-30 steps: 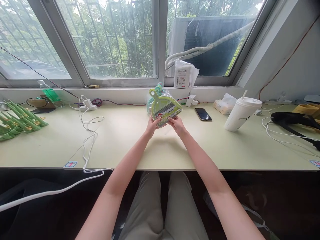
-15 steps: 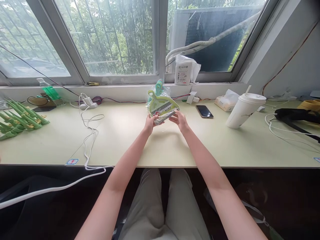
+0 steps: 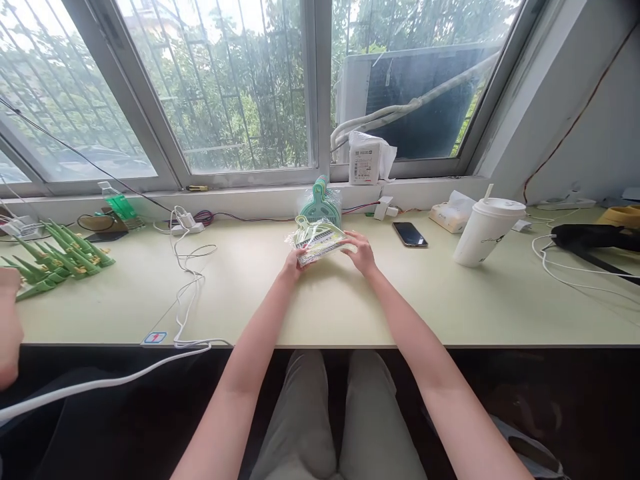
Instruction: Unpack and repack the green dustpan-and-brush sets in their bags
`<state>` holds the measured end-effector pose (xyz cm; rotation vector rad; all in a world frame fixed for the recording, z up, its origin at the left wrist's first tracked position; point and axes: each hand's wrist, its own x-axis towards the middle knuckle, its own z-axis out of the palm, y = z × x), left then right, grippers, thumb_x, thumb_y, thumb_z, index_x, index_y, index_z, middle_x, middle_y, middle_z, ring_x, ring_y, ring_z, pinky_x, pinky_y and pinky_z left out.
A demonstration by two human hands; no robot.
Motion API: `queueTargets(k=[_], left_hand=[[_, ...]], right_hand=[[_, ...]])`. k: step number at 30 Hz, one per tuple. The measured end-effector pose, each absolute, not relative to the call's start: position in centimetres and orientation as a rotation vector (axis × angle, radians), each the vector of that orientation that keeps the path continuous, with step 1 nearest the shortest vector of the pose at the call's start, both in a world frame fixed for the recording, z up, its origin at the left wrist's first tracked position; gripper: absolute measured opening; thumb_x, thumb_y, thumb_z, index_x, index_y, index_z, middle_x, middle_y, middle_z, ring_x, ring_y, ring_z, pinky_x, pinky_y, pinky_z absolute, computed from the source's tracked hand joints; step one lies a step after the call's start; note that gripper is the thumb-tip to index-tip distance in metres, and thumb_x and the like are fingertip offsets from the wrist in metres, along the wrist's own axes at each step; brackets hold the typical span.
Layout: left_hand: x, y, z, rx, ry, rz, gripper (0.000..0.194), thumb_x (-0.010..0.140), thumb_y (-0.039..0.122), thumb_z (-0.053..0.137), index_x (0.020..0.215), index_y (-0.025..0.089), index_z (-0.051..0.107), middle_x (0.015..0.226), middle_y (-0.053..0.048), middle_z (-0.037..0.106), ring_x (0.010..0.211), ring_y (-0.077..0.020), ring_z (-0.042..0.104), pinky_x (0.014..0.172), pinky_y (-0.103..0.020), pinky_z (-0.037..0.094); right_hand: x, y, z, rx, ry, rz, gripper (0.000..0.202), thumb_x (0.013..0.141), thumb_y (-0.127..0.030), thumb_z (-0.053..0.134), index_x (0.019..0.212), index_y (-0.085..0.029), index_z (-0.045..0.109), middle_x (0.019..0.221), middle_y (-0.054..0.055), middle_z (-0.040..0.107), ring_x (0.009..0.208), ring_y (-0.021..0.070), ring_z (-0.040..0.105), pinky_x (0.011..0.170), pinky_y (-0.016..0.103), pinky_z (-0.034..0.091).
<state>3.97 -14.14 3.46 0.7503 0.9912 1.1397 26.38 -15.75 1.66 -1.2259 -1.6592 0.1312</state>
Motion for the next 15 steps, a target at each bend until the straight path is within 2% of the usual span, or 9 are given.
queueTargets(k=[2, 6, 11, 15], left_hand=[[3.9, -14.2, 3.4, 0.802, 0.986, 1.069, 0.044, 0.076, 0.017, 0.062, 0.119, 0.01, 0.055, 0.076, -0.006, 0.068, 0.052, -0.0121, 0.064, 0.037, -0.016, 0.043], [3.9, -14.4, 3.4, 0.894, 0.996, 0.94, 0.04, 0.078, 0.013, 0.063, 0.117, 0.011, 0.055, 0.075, -0.004, 0.066, 0.049, -0.0098, 0.062, 0.037, -0.015, 0.043], [4.1, -14.6, 3.1, 1.07, 0.922, 0.892, 0.048, 0.076, 0.018, 0.071, 0.119, 0.019, 0.049, 0.093, -0.005, 0.068, 0.059, -0.0103, 0.064, 0.047, -0.019, 0.052], [4.1, -14.4, 2.6, 1.193, 0.843, 0.843, 0.056, 0.075, 0.03, 0.075, 0.122, 0.022, 0.045, 0.101, -0.007, 0.068, 0.054, -0.0084, 0.062, 0.041, -0.018, 0.044]], right_hand=[[26.6, -15.7, 1.7, -1.187, -1.575, 0.206, 0.01, 0.082, -0.027, 0.066, 0.085, -0.026, 0.075, 0.12, 0.004, 0.069, 0.119, 0.025, 0.059, 0.105, 0.045, 0.043], [27.0, -15.8, 1.5, -1.171, -1.458, 0.387, 0.01, 0.079, -0.033, 0.069, 0.08, -0.025, 0.075, 0.108, 0.003, 0.073, 0.103, 0.0222, 0.066, 0.097, 0.039, 0.049], [26.7, -15.5, 0.6, -1.388, -1.306, 0.396, 0.011, 0.078, -0.032, 0.069, 0.081, -0.026, 0.077, 0.126, 0.004, 0.064, 0.116, 0.025, 0.06, 0.097, 0.04, 0.05], [26.6, -14.9, 0.3, -1.335, -1.197, 0.497, 0.024, 0.077, -0.032, 0.066, 0.097, -0.025, 0.077, 0.134, 0.007, 0.058, 0.117, 0.0257, 0.059, 0.091, 0.037, 0.055]])
